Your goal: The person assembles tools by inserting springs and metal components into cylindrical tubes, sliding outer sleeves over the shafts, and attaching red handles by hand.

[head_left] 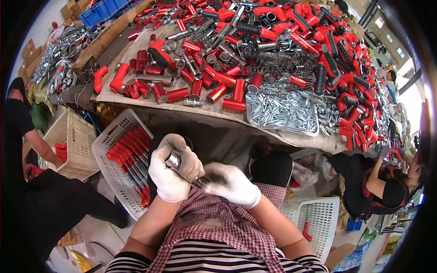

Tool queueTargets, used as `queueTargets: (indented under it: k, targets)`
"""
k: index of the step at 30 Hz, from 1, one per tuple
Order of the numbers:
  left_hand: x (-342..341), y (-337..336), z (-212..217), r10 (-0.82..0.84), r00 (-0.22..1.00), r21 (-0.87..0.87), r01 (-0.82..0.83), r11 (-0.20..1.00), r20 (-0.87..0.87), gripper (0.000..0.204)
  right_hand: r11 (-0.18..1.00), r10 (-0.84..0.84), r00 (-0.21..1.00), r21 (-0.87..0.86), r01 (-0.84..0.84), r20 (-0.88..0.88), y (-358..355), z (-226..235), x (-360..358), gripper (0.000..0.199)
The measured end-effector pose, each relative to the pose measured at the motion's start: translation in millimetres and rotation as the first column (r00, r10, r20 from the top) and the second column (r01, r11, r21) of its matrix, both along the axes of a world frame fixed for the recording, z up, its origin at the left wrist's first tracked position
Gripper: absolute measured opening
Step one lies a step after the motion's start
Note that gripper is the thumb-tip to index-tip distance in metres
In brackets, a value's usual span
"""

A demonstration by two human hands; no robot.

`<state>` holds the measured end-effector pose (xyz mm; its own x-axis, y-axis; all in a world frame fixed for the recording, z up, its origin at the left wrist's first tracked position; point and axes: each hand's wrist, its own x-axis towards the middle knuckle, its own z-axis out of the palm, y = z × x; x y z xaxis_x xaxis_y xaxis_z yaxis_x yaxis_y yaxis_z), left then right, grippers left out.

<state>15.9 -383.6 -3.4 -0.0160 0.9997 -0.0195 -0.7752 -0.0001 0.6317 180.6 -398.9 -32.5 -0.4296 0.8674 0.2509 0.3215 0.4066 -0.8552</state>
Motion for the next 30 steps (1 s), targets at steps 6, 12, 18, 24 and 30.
queueTargets:
  k: [6,12,18,24,30]
  targets:
    - [-3.6,2.0,2.5,-0.117,0.971,0.018,0.116,0.993,0.209,0.047,0.676,-0.042,0.884,-0.665,-0.319,-0.466,-15.9,-1.1,-7.6,0.036]
    - [-34.0,17.8,-2.6,-0.208,0.939,0.331,0.294,0.897,-0.272,0.073,0.946,-0.108,0.960,-0.323,0.019,-0.259,-6.9,22.7,-9.7,0.042]
    - [-71.0,-5.7,-4.7,-0.170,0.868,0.063,0.225,0.972,-0.466,0.028,0.942,0.193,0.980,-0.270,-0.198,-0.045,34.6,40.7,-16.7,0.030]
    - [-81.2,-16.3,-16.3,0.216,0.894,0.154,-0.168,0.974,-0.393,0.027,0.905,0.051,0.988,0.412,-0.106,0.143,131.2,41.4,-85.2,0.018]
    - [-93.3,-33.8,-6.0,0.360,0.899,0.143,-0.333,0.932,-0.251,0.024,0.863,-0.255,0.792,0.500,-0.072,0.555,206.6,56.6,-93.4,0.027]
